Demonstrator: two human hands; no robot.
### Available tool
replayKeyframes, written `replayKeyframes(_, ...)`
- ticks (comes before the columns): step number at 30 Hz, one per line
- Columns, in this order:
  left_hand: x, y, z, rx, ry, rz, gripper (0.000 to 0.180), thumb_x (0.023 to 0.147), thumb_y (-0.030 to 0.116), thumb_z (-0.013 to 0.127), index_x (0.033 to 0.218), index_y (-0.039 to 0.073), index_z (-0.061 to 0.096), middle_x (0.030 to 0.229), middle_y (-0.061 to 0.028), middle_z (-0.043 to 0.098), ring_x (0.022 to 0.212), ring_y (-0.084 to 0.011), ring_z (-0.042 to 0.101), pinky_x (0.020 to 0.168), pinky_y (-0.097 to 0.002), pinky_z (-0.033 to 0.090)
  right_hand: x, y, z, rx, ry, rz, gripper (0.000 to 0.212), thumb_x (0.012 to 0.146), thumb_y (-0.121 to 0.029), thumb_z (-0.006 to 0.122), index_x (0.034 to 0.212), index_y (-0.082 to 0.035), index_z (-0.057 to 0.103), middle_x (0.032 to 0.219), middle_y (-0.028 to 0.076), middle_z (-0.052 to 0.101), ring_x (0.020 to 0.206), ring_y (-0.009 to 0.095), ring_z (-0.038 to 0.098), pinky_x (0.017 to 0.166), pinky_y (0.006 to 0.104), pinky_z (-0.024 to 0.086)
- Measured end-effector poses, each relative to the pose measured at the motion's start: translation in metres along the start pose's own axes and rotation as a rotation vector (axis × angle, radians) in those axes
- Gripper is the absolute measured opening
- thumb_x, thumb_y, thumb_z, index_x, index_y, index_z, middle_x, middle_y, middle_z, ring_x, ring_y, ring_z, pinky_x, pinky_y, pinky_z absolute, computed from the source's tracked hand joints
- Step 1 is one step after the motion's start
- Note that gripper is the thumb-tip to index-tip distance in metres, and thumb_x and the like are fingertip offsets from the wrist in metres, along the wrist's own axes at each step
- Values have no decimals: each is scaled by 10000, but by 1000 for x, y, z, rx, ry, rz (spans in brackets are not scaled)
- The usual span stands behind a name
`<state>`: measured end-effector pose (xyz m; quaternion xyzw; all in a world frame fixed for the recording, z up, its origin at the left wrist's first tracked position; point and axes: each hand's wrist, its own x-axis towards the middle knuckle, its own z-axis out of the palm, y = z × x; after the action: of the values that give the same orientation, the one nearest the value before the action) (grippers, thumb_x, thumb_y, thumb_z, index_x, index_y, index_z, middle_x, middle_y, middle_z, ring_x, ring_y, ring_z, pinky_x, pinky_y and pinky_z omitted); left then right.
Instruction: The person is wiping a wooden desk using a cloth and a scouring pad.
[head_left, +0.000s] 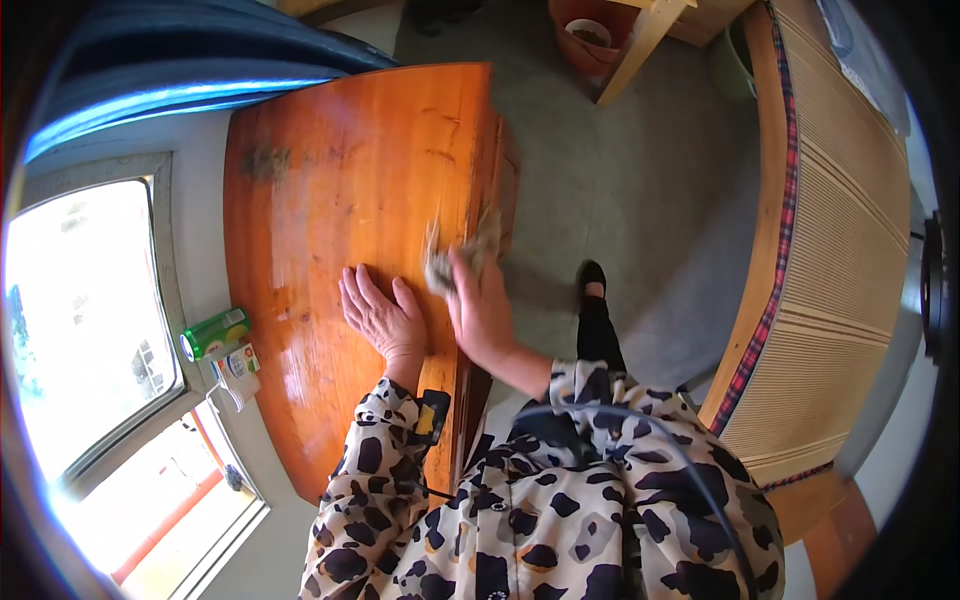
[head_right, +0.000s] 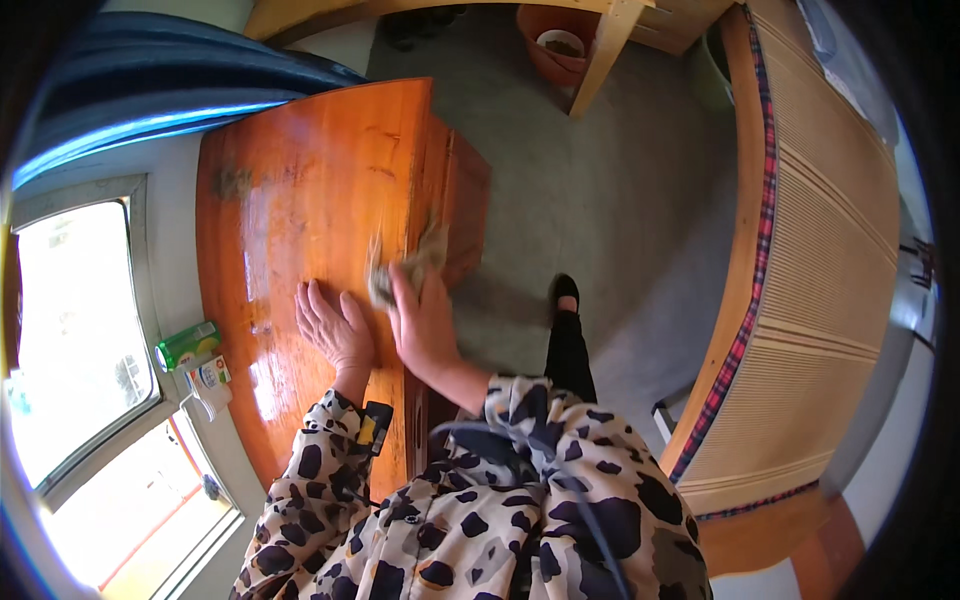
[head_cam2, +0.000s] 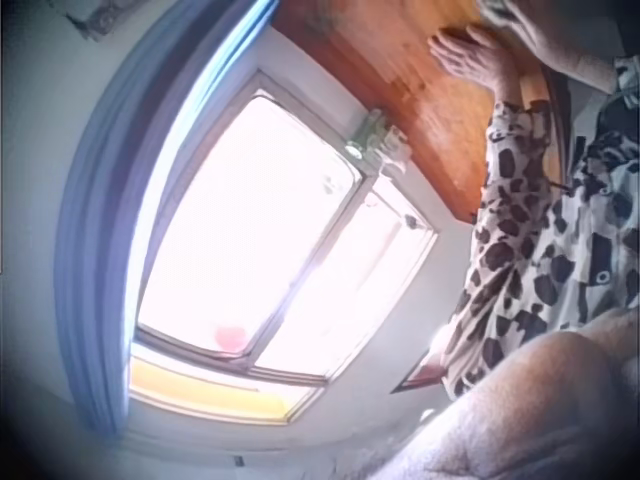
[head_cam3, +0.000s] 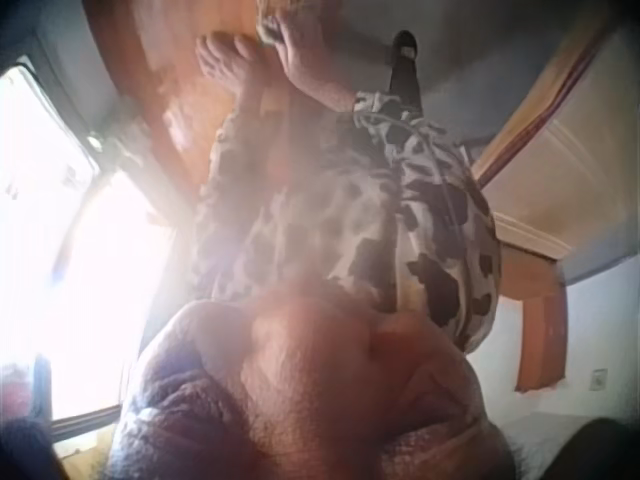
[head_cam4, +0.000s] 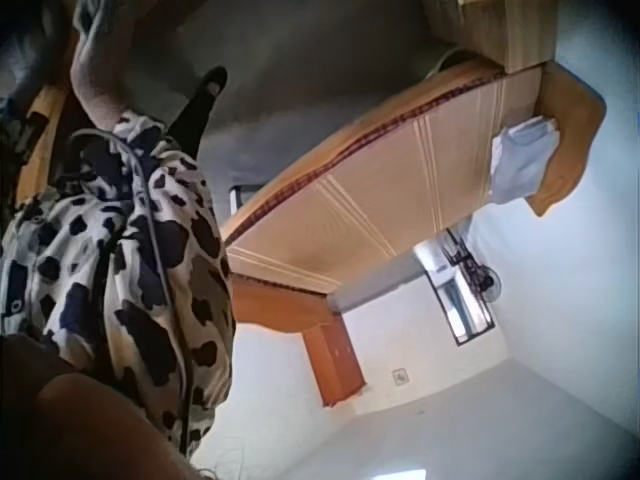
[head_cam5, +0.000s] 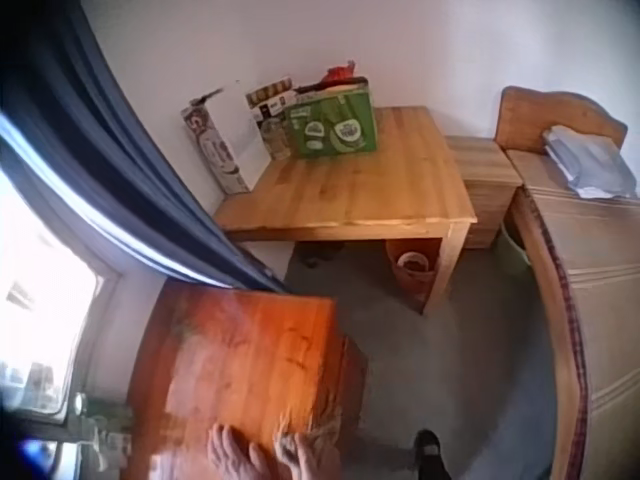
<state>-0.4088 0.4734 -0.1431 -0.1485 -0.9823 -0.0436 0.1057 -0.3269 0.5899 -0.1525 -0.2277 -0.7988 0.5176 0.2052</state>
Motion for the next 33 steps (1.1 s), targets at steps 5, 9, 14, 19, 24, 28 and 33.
replayKeyframes(5, -2, -6, 2, 32, 7, 27, 596, 924, 364, 492, 1413, 47, 365, 1482, -187, 347, 1350, -374, 317, 1117, -485, 227, -4, 1, -7, -77, -50, -57, 595, 812, -69, 618, 1379, -90, 438, 1271, 337, 413, 1126, 505, 449, 966, 515, 391)
replayKeyframes(9, -4, 2, 4, 25, 2, 32, 594, 928, 370, 481, 1412, 46, 367, 1479, -185, 352, 1349, -371, 319, 1115, -486, 227, 110, 21, -13, -205, 194, 3, 500, 826, -70, 596, 1311, -106, 480, 1031, 231, 520, 935, 415, 524, 799, 505, 437)
replayKeyframes(14, -4, -11, 0, 21, -21, 10, 605, 909, 337, 513, 1418, 51, 355, 1498, -174, 327, 1375, -363, 286, 1134, -491, 194, 249, 73, -31, 154, 259, 176, 493, 881, -247, 574, 1311, -48, 439, 1113, 261, 621, 984, 450, 607, 841, 512, 489)
replayKeyframes(19, -3, 3, 2, -51, -29, 32, 601, 905, 310, 519, 1419, 44, 355, 1495, -181, 327, 1373, -379, 284, 1130, -497, 199, 294, 159, -44, -44, 163, 143, 470, 875, -354, 553, 1283, -124, 515, 1093, 227, 649, 1020, 434, 601, 866, 503, 480)
replayKeyframes(24, -1, -9, -8, 14, -53, -2, 600, 904, 303, 516, 1418, 38, 354, 1495, -190, 323, 1377, -383, 273, 1132, -499, 197, 223, 141, 20, 415, 281, 166, 277, 918, -233, 480, 1046, -25, 610, 1007, 273, 624, 961, 476, 577, 810, 506, 456)
replayKeyframes(28, -4, -2, -4, -14, -51, 20, 596, 906, 296, 508, 1418, 35, 351, 1496, -190, 319, 1377, -385, 271, 1136, -503, 191, 175, 139, 8, 168, 279, 206, 203, 889, -159, 507, 948, 22, 579, 876, 291, 596, 881, 495, 549, 759, 544, 418)
replayKeyframes(33, -5, 1, -3, 12, -62, 12, 592, 910, 297, 496, 1419, 33, 348, 1492, -194, 322, 1373, -390, 273, 1136, -508, 194, 34, 103, 14, 181, 81, 339, 175, 837, -78, 535, 978, 16, 580, 989, 263, 592, 944, 474, 533, 813, 515, 424)
